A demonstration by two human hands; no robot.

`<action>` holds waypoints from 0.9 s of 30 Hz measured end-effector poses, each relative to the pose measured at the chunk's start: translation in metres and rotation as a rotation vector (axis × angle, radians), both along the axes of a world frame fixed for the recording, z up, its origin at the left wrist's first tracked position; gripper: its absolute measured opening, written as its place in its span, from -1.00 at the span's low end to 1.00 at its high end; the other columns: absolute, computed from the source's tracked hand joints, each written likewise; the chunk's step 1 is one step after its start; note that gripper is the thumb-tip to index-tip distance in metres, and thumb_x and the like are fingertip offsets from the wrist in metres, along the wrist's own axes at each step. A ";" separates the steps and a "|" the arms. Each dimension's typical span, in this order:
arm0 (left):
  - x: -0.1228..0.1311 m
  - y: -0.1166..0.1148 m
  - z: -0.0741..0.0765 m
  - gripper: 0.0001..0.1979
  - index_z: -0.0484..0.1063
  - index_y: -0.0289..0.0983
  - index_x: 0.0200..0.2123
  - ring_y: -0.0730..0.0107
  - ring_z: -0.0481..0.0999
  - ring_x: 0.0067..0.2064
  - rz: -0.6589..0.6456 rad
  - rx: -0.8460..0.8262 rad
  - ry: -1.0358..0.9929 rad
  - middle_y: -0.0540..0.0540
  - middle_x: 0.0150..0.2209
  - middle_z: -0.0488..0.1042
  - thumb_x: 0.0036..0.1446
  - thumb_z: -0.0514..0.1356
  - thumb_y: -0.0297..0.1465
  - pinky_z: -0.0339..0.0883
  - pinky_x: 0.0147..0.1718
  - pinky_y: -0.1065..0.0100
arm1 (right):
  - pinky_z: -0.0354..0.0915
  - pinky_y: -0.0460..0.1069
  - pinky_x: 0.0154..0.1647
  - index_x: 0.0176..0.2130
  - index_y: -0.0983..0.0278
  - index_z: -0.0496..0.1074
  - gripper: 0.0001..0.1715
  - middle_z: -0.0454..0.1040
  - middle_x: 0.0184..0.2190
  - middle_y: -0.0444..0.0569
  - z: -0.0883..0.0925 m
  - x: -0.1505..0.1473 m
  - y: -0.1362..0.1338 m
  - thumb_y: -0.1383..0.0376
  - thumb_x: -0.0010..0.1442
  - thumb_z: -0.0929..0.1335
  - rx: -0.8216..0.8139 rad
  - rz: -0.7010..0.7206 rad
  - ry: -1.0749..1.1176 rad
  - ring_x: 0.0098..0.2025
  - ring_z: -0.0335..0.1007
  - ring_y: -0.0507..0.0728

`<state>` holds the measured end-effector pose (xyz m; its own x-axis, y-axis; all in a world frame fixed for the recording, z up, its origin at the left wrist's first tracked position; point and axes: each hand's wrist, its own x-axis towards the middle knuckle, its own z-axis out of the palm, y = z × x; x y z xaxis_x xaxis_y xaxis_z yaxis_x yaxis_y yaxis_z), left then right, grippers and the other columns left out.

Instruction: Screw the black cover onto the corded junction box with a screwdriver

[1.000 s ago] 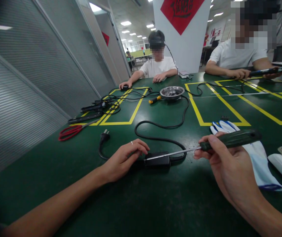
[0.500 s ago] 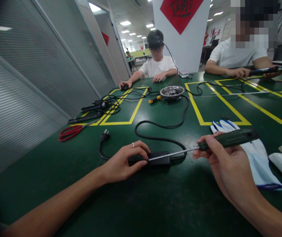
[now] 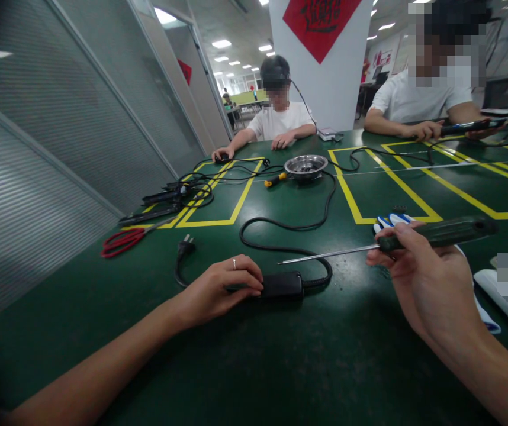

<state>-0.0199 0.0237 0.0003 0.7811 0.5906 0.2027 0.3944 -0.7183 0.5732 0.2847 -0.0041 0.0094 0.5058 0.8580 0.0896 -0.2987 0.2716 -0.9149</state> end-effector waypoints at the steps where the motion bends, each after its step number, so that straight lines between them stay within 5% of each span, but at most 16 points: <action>1: -0.001 0.000 0.000 -0.87 0.47 -0.26 -0.22 0.39 0.41 -0.13 -0.010 0.014 0.010 -0.07 -0.16 0.42 0.25 0.11 -0.48 0.28 -0.12 0.34 | 0.40 -0.11 -0.54 -0.43 0.30 0.40 -0.84 0.39 -0.42 -0.10 0.000 0.000 0.000 0.28 -0.01 0.45 -0.004 -0.003 0.003 -0.45 0.37 0.00; 5: -0.004 -0.001 0.000 -0.81 0.47 -0.20 -0.10 0.29 0.40 -0.09 0.002 0.103 0.057 -0.11 -0.11 0.42 0.24 0.14 -0.35 0.28 -0.09 0.24 | 0.40 -0.11 -0.54 -0.41 0.29 0.41 -0.84 0.39 -0.42 -0.10 0.000 0.000 0.000 0.28 -0.02 0.45 -0.011 -0.008 0.012 -0.45 0.37 0.00; 9: -0.004 -0.003 0.001 -0.52 0.26 -0.20 0.14 0.22 0.35 0.02 0.094 0.169 0.022 -0.16 0.02 0.35 0.18 0.21 -0.24 0.27 0.00 0.17 | 0.36 -0.09 -0.57 -0.44 0.30 0.40 -0.87 0.39 -0.43 -0.09 -0.001 0.006 0.001 0.30 0.00 0.43 0.023 -0.046 -0.016 -0.47 0.36 0.01; 18: 0.016 -0.013 -0.012 -0.49 0.11 -0.16 0.23 0.21 0.15 0.25 -0.025 0.078 0.172 -0.14 0.27 0.11 0.25 0.13 -0.31 0.09 0.21 0.13 | 0.25 0.01 -0.71 -0.40 0.24 0.34 -0.81 0.34 -0.55 -0.13 0.021 -0.002 -0.008 0.39 -0.09 0.41 0.303 -0.174 -0.292 -0.51 0.33 0.13; 27: 0.020 -0.014 -0.011 -0.56 0.15 -0.16 0.21 0.22 0.20 0.21 -0.001 0.043 0.141 -0.14 0.22 0.17 0.27 0.08 -0.40 0.13 0.19 0.13 | 0.30 0.10 -0.64 -0.32 0.21 0.35 -0.75 0.39 -0.48 -0.10 0.008 0.004 -0.007 0.26 -0.04 0.45 0.319 -0.125 -0.398 -0.50 0.38 0.19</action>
<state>0.0004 0.0098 -0.0106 0.8042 0.5830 0.1156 0.4682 -0.7412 0.4810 0.2884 -0.0112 0.0169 0.4761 0.6917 0.5430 0.1081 0.5667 -0.8168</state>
